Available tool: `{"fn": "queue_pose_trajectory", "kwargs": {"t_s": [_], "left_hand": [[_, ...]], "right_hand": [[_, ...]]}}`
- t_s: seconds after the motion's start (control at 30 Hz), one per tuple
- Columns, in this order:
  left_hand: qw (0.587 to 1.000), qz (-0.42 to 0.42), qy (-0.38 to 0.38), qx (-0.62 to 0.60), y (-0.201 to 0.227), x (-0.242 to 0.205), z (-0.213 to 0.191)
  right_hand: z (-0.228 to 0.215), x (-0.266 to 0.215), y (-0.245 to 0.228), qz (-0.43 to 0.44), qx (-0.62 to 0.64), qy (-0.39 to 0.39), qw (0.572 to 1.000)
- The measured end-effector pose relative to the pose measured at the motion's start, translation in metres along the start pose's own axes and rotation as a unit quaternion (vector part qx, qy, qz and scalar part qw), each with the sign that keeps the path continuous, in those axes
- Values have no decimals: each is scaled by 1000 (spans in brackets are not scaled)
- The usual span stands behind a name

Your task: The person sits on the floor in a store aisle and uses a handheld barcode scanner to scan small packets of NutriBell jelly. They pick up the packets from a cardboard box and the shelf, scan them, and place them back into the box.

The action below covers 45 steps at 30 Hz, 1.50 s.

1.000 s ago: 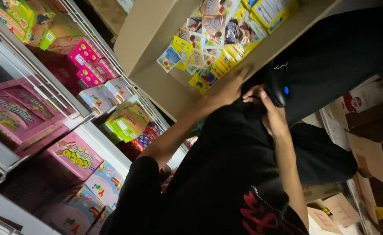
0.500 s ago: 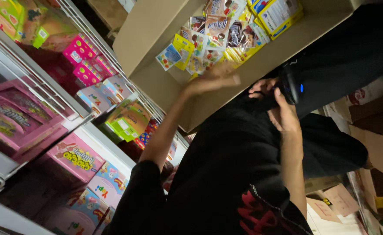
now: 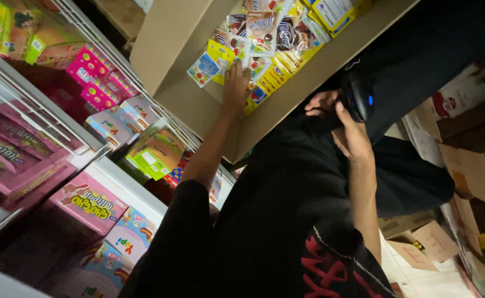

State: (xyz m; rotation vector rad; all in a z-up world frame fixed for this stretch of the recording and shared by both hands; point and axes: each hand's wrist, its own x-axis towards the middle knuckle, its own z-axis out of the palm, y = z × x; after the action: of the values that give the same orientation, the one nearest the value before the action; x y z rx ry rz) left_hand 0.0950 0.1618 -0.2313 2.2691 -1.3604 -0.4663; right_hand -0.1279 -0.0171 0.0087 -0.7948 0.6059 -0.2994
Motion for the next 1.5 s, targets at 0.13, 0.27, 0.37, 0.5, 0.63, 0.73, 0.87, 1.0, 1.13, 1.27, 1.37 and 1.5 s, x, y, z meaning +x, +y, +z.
{"fn": "queue_pose_trajectory", "kwargs": {"t_s": [0.13,0.27,0.37,0.5,0.63,0.73,0.87,1.0,1.13,1.27,1.37,1.5], "left_hand": [[999,25,-39,-16,-13,3,3],[973,-35,-170,-154,-21,0,1],[942,-54,-261,-204,-16,5,1],[965,24,-152,-211,10,15,-22],[938,-18,-69,-340,86,59,-97],[886,7,-90,-455,144,75,-164],[834,120,-261,-470,214,78,-219],[773,158,-366,-494,274,86,-222],[769,213,-476,-370,320,104,-211],[746,386,-450,-303,373,104,-204],[712,484,-414,-295,415,112,-198],[684,465,-451,-335,445,108,-195]], "right_hand": [[1,-4,-1,-9,-1,11,1000],[1,-5,1,-19,-4,12,1000],[0,-6,3,-17,0,19,1000],[1,-8,2,-14,2,28,1000],[20,-12,-6,-19,-71,98,992],[38,-27,-21,-65,-142,160,975],[38,-55,-52,-83,-342,215,911],[30,-85,-57,-124,-333,275,893],[11,-127,-41,-71,-267,378,883],[12,-167,-13,-163,-117,526,826],[14,-215,-17,-408,158,398,806],[19,-255,-18,-416,12,547,727]]}}
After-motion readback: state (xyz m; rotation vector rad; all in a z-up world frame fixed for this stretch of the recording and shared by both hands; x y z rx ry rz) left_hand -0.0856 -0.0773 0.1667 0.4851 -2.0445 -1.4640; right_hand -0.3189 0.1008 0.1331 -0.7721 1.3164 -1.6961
